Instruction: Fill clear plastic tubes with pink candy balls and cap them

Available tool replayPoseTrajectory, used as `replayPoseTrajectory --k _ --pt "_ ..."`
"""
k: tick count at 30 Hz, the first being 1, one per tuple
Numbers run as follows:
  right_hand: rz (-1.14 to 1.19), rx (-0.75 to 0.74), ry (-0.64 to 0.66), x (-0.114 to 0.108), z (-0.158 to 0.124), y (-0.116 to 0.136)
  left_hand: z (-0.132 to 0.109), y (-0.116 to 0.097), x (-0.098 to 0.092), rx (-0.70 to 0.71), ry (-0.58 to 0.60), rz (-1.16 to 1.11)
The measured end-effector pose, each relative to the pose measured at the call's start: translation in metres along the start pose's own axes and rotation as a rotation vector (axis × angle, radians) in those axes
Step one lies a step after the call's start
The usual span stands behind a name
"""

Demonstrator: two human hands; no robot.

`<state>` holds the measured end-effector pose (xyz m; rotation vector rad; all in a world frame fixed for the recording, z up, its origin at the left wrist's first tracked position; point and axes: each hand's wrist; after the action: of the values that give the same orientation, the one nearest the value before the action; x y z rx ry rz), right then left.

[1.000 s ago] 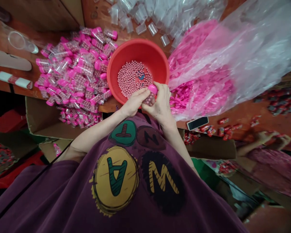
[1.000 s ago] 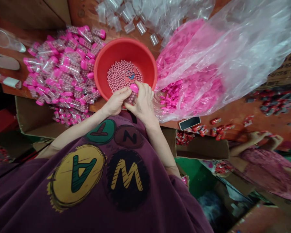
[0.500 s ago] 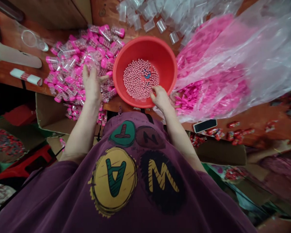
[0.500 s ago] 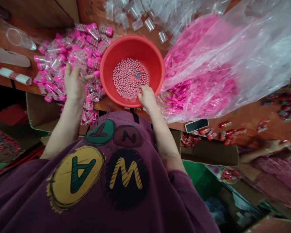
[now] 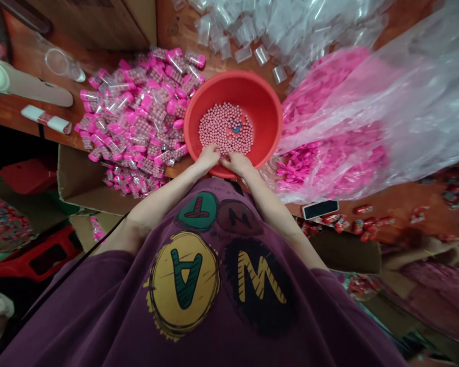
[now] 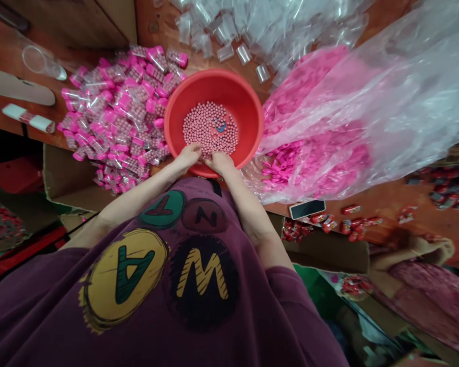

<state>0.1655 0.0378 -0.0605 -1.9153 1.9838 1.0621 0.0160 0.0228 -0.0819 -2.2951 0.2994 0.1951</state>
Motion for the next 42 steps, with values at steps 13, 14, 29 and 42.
replayPoseTrajectory --k 13,14,29,42 --pt "-0.033 0.126 -0.239 -0.025 0.005 -0.012 -0.034 -0.022 -0.065 0.342 -0.465 0.325" --pt "-0.050 0.156 -0.309 -0.032 0.011 -0.020 -0.037 -0.018 -0.072 0.329 -0.527 0.327" --pt "-0.154 -0.402 -0.186 -0.023 0.091 0.046 -0.027 0.005 -0.083 0.139 -0.517 0.138" --pt "0.728 -0.515 -0.707 0.003 0.023 0.010 -0.028 -0.039 -0.039 0.293 -0.030 -0.363"
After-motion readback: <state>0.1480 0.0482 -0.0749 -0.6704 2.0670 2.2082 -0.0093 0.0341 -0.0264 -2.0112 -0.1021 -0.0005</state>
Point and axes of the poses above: each hand's wrist, its own z-axis towards the middle knuckle, its own x-axis out of the palm, y = z × x, and after that the axes turned 5 degrees about -x, right-handed
